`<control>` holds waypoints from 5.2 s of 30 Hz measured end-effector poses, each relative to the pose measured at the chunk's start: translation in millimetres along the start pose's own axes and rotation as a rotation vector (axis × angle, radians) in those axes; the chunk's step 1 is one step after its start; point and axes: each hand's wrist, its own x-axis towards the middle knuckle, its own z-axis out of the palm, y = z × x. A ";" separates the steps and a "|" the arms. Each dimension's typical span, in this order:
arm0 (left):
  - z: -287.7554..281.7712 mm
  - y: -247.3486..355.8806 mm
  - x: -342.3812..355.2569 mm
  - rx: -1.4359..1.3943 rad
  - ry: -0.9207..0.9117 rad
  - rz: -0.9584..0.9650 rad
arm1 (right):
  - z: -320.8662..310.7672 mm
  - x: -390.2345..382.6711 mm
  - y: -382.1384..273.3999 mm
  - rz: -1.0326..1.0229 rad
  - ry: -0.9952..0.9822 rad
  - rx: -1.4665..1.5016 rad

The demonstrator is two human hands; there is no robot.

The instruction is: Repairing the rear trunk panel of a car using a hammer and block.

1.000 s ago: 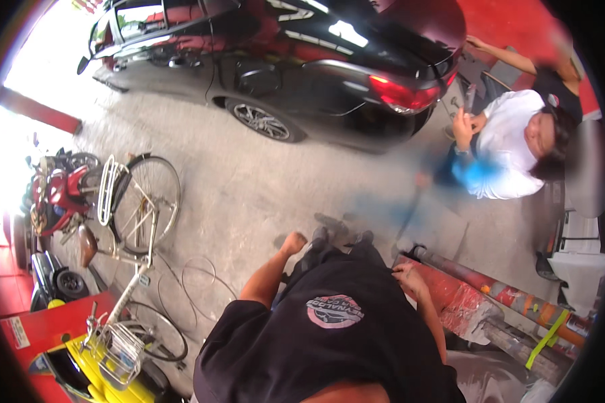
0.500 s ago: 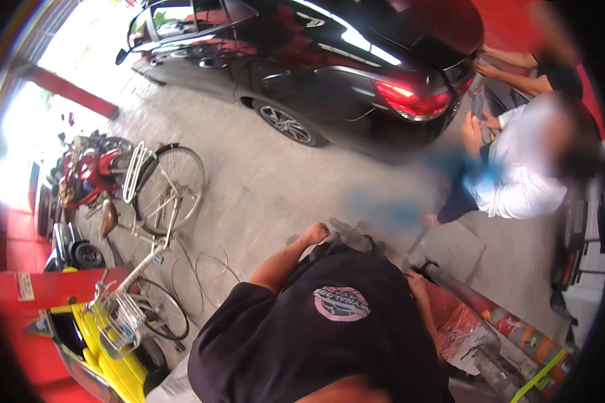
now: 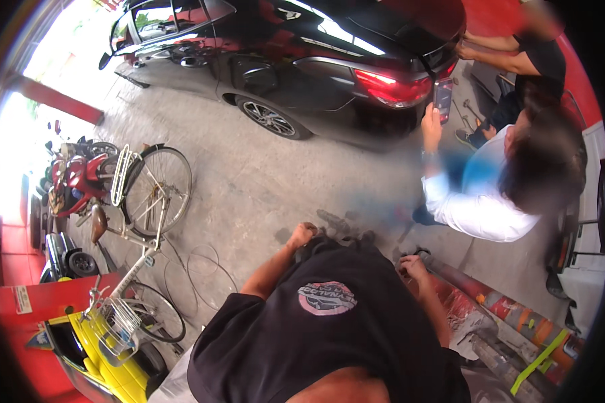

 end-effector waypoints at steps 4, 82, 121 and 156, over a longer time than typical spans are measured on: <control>-29.8 -37.2 17.3 0.147 -0.061 -0.006 | 35.9 -17.2 -30.4 0.140 0.027 0.057; -100.1 -50.5 41.9 0.158 -0.013 -0.020 | 79.9 50.3 -85.4 0.044 -0.080 -0.019; -394.0 -215.7 168.4 0.457 0.034 0.008 | 326.1 59.6 -294.0 -0.105 0.058 -0.250; -345.5 -201.8 -2.6 0.200 0.081 -0.075 | 347.9 49.1 -294.2 -0.156 -0.185 -0.141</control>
